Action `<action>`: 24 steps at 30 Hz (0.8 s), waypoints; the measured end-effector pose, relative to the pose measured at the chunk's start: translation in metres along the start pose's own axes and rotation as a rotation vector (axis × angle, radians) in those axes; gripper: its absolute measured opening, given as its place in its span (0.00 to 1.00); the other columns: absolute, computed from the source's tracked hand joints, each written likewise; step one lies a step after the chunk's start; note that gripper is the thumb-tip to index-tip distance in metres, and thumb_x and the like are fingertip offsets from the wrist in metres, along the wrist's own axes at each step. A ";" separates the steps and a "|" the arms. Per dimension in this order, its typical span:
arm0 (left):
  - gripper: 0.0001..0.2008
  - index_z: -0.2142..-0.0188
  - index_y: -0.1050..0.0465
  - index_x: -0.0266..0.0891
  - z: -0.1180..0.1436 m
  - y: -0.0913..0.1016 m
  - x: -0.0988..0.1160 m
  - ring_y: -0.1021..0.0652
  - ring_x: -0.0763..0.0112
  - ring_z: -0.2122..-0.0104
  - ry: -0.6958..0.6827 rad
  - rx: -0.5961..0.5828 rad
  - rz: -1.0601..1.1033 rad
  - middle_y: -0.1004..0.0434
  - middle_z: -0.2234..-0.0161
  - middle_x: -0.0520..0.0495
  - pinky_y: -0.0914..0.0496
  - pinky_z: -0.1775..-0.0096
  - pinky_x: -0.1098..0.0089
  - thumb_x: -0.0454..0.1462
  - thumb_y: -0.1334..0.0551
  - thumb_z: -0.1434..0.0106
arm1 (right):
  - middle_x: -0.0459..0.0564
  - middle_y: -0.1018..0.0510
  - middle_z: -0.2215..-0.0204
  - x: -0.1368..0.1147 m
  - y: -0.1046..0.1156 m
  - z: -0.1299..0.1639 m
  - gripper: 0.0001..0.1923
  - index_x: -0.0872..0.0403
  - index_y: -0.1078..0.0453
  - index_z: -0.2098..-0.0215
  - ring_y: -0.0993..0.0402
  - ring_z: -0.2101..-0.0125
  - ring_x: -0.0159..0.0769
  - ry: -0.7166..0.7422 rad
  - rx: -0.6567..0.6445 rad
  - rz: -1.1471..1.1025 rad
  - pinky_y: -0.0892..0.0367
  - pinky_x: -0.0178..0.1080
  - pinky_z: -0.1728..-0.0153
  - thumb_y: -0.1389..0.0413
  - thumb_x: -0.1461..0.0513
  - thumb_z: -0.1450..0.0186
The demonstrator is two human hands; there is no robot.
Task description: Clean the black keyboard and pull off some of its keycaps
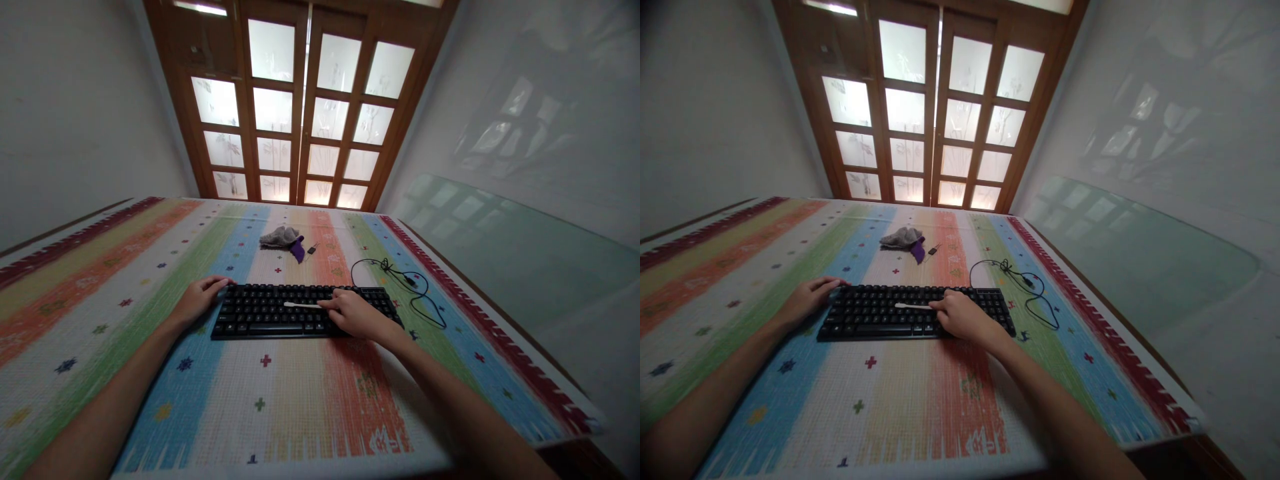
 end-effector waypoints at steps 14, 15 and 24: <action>0.25 0.65 0.19 0.37 0.001 -0.002 0.000 0.35 0.72 0.80 0.045 -0.010 0.025 0.22 0.75 0.48 0.40 0.75 0.71 0.56 0.39 0.47 | 0.52 0.25 0.68 0.007 0.011 0.005 0.21 0.55 0.22 0.70 0.30 0.67 0.36 -0.152 0.076 0.063 0.43 0.35 0.64 0.52 0.59 0.27; 0.26 0.65 0.19 0.37 0.001 -0.002 0.000 0.34 0.71 0.79 0.042 -0.012 0.027 0.22 0.74 0.47 0.40 0.75 0.71 0.56 0.39 0.47 | 0.52 0.24 0.68 0.007 0.010 0.005 0.20 0.55 0.22 0.70 0.29 0.66 0.36 -0.162 0.079 0.062 0.43 0.35 0.64 0.52 0.59 0.27; 0.26 0.63 0.19 0.37 -0.002 -0.003 -0.009 0.30 0.68 0.79 0.061 -0.028 0.018 0.23 0.77 0.48 0.41 0.78 0.71 0.56 0.38 0.47 | 0.52 0.25 0.71 0.024 0.006 0.015 0.20 0.55 0.21 0.72 0.30 0.68 0.37 -0.167 0.093 0.038 0.43 0.36 0.66 0.51 0.59 0.29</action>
Point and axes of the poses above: each hand's wrist, its own z-axis away from the middle knuckle, its own y-axis out of the back of the hand, x = y × z, the point moved 5 cm from there along -z, towards the middle knuckle
